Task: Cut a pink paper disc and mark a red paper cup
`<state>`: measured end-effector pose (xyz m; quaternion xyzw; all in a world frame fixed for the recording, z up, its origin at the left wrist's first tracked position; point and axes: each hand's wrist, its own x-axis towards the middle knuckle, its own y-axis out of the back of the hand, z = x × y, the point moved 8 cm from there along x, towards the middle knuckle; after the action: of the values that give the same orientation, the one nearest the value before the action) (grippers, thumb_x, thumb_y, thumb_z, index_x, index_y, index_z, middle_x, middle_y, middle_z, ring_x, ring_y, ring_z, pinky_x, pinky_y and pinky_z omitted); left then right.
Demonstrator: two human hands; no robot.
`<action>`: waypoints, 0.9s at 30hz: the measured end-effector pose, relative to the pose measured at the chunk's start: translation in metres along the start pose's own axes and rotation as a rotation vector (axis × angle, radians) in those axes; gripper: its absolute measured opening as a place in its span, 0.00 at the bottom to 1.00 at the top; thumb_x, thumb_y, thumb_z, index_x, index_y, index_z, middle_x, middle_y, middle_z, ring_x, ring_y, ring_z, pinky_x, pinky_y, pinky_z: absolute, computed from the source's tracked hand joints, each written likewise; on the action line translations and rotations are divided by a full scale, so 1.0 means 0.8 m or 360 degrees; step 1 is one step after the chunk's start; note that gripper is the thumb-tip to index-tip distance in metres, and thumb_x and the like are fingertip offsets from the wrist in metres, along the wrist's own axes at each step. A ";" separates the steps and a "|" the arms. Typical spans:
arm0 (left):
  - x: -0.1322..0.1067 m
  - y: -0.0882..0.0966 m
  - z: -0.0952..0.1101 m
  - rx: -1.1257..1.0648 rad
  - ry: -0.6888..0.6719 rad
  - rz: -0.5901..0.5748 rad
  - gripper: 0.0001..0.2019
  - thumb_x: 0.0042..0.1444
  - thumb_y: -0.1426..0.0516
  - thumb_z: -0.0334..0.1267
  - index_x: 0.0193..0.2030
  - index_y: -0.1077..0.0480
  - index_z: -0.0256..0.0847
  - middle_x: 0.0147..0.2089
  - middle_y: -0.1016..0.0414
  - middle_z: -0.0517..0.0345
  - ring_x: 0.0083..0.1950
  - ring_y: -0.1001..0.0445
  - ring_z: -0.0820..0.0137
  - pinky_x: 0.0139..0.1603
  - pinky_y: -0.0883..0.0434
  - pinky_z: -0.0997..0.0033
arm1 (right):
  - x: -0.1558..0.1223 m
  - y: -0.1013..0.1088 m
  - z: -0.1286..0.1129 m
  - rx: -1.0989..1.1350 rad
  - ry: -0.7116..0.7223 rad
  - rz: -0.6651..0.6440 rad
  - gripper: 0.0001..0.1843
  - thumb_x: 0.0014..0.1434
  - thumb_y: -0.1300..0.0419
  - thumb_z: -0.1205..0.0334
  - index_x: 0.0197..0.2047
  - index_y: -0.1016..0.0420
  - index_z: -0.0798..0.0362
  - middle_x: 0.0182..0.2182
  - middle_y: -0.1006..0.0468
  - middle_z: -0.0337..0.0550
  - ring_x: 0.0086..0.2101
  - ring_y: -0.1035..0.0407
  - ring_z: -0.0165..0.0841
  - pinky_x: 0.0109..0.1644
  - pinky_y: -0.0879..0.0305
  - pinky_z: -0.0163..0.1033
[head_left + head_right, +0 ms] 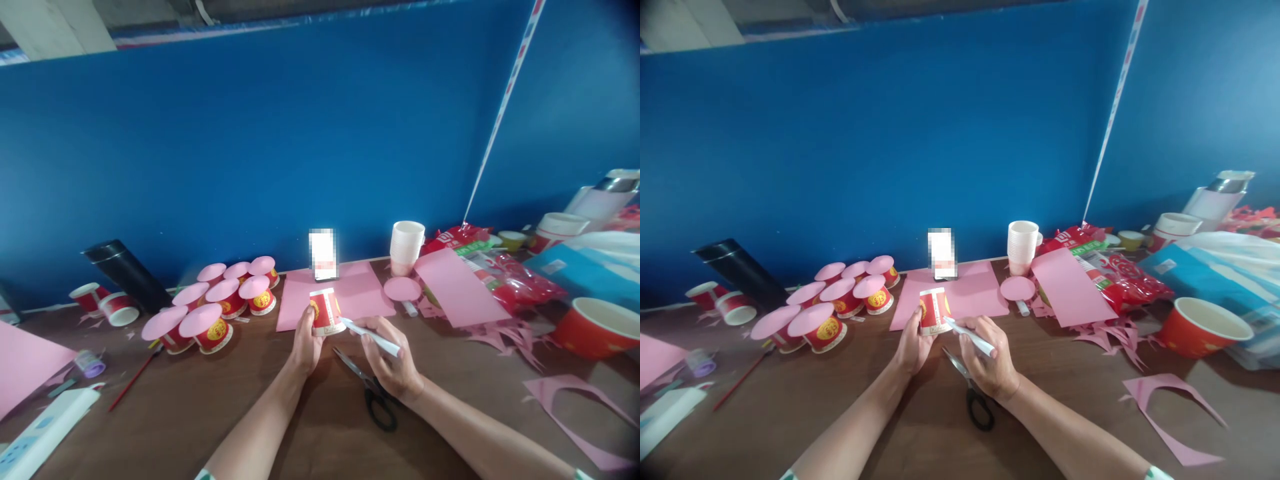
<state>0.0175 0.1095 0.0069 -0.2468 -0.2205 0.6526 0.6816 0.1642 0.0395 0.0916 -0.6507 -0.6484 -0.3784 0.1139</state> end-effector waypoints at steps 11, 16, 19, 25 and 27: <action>-0.001 0.001 0.001 0.0043 -0.0023 0.0024 0.17 0.53 0.48 0.48 0.44 0.31 0.39 0.44 0.26 0.52 0.44 0.28 0.64 0.47 0.35 0.63 | 0.003 -0.001 -0.007 -0.0009 0.0036 0.0052 0.07 0.57 0.47 0.65 0.35 0.29 0.52 0.28 0.25 0.44 0.29 0.32 0.33 0.35 0.33 0.37; -0.001 0.001 0.001 0.0066 -0.0043 0.0026 0.17 0.53 0.48 0.48 0.43 0.31 0.39 0.43 0.26 0.51 0.43 0.28 0.64 0.46 0.35 0.63 | 0.004 -0.001 -0.009 -0.0044 0.0052 0.0068 0.06 0.56 0.47 0.66 0.34 0.28 0.52 0.28 0.25 0.43 0.29 0.31 0.33 0.35 0.33 0.37; -0.002 -0.002 0.002 0.0077 -0.0034 0.0003 0.19 0.53 0.48 0.49 0.44 0.31 0.38 0.43 0.26 0.50 0.42 0.28 0.64 0.44 0.34 0.64 | 0.004 -0.003 -0.008 -0.0060 0.0057 0.0056 0.06 0.56 0.47 0.65 0.34 0.28 0.52 0.28 0.25 0.44 0.29 0.31 0.34 0.35 0.32 0.38; -0.003 -0.001 0.002 0.0021 -0.0027 0.0009 0.17 0.53 0.48 0.48 0.45 0.32 0.40 0.46 0.27 0.51 0.45 0.29 0.65 0.46 0.35 0.65 | 0.000 -0.008 -0.003 0.0004 0.0049 -0.0062 0.07 0.56 0.47 0.66 0.36 0.29 0.53 0.30 0.25 0.44 0.31 0.31 0.34 0.37 0.33 0.38; -0.001 0.001 0.001 0.0014 -0.0014 0.0027 0.18 0.53 0.47 0.48 0.45 0.31 0.39 0.45 0.27 0.51 0.45 0.29 0.65 0.47 0.35 0.64 | 0.000 -0.006 0.000 0.0010 0.0012 -0.0036 0.07 0.56 0.47 0.66 0.36 0.29 0.53 0.30 0.25 0.44 0.31 0.31 0.34 0.37 0.33 0.38</action>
<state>0.0166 0.1084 0.0070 -0.2427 -0.2184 0.6604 0.6763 0.1599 0.0403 0.0901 -0.6415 -0.6565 -0.3802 0.1142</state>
